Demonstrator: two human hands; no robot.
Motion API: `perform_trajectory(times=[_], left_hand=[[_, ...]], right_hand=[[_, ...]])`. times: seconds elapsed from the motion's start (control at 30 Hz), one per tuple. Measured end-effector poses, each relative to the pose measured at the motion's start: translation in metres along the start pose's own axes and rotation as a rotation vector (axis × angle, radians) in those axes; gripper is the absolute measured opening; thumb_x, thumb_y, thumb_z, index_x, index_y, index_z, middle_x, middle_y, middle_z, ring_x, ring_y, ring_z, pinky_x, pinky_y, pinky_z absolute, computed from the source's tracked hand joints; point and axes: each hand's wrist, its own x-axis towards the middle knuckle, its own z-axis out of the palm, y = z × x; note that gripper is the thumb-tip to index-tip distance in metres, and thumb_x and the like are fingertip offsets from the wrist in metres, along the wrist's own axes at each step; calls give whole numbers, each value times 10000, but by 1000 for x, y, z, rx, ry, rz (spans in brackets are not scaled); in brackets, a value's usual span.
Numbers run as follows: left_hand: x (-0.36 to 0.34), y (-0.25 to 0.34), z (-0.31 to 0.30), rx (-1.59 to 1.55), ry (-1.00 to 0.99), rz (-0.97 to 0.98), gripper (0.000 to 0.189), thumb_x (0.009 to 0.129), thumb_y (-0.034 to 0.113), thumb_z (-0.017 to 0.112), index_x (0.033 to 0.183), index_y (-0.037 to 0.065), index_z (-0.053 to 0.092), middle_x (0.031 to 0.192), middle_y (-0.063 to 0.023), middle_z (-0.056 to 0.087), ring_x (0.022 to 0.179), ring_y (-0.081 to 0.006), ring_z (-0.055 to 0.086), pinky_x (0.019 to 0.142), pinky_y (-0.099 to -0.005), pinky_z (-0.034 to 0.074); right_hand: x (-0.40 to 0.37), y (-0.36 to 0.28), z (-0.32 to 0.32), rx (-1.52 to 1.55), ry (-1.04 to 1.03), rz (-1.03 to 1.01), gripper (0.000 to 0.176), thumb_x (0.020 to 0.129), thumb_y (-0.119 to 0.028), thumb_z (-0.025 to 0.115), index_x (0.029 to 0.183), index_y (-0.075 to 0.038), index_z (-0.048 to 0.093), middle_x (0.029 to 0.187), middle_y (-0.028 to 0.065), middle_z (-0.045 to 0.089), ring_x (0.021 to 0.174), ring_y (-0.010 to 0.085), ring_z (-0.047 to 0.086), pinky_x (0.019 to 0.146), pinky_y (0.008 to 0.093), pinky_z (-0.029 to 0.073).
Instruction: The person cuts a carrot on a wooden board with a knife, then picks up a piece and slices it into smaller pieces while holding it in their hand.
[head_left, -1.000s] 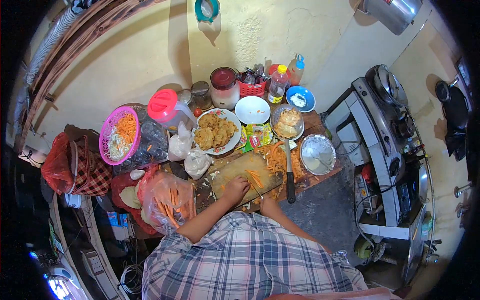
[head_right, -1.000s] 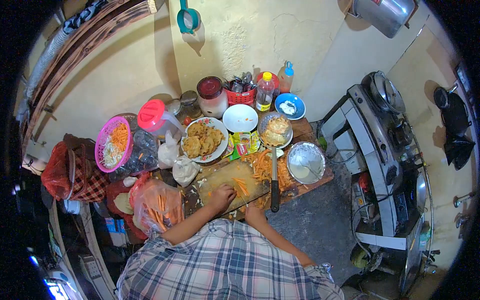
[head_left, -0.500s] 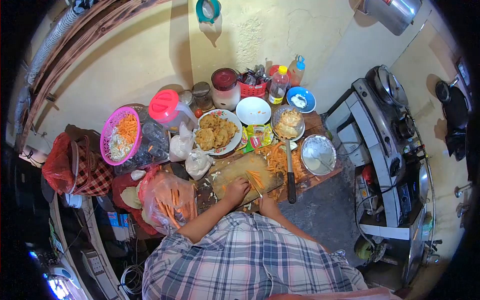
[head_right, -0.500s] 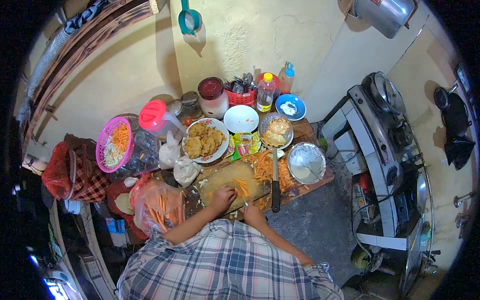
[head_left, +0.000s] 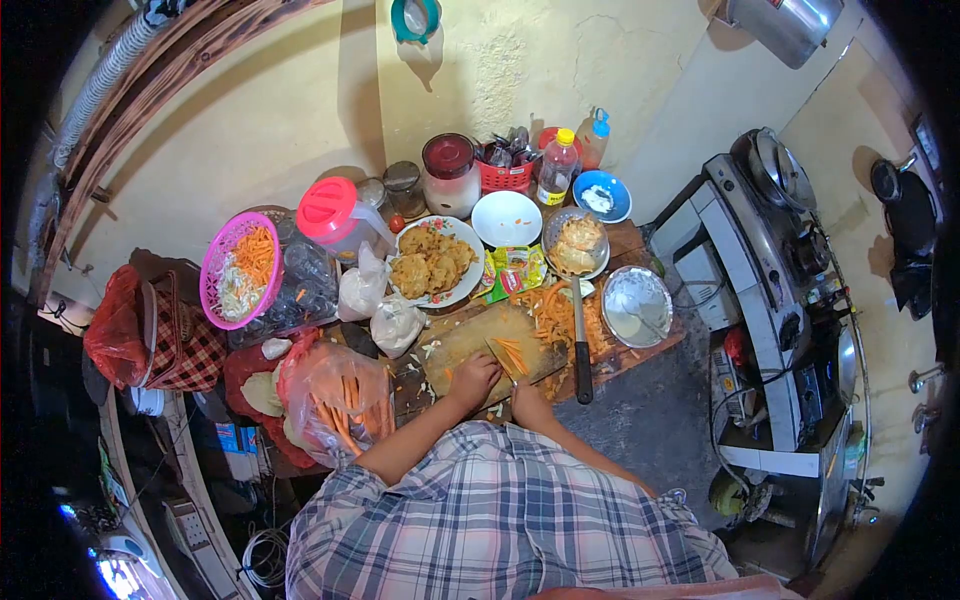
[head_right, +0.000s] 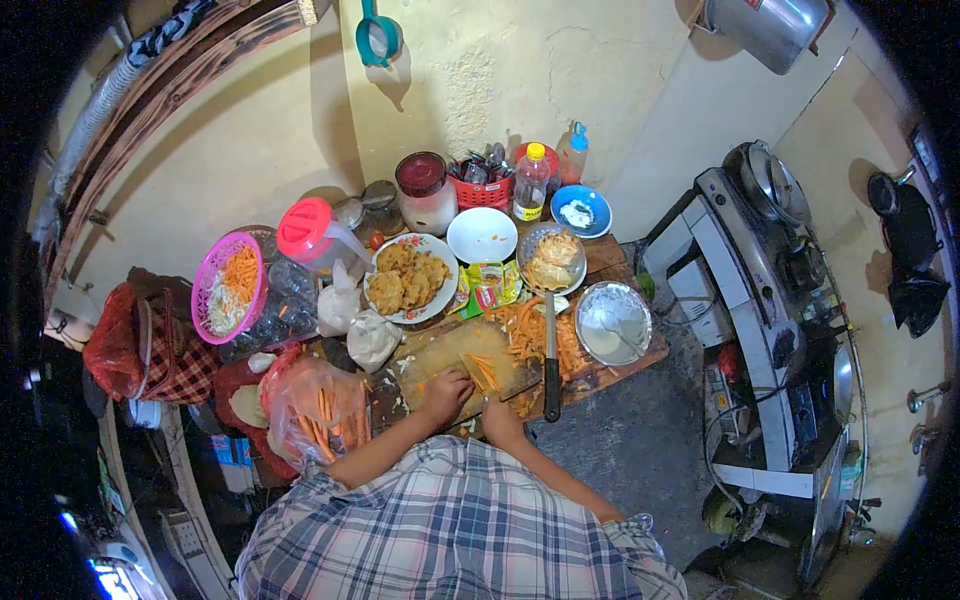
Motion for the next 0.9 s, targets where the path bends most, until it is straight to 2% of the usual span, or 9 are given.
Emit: perform_trajectory(times=[0.33,0.43,0.5,0.9], left_hand=[[-5,-5,5,30,3,29,86,743,133,649,781,58,663,787,-63,617,801,-228,581,657,-333,503],[-6,-4,5,-7,0,17,98,732,102,661,778,15,664,806,-103,638,785,-267,590,682,-360,496],[-5,-5,5,40,14,47,97,727,126,653,781,47,661,789,-61,617,811,-228,579,668,-328,500],[-5,-3,5,77,19,45,103,712,138,655,778,59,654,811,-49,620,800,-224,574,663,-327,498]], right_hand=[[-14,2,-13,12,9,15,301,888,-224,472,1011,50,498,787,295,613,753,458,610,671,537,484],[-20,-3,-18,12,15,-26,293,883,-216,478,1004,50,497,784,295,611,747,463,607,670,540,483],[-20,-2,-18,26,30,-67,287,881,-212,481,997,50,497,781,297,609,744,466,605,670,542,483],[-1,0,2,21,4,-49,292,904,-226,468,998,49,481,790,312,605,747,474,603,666,551,475]])
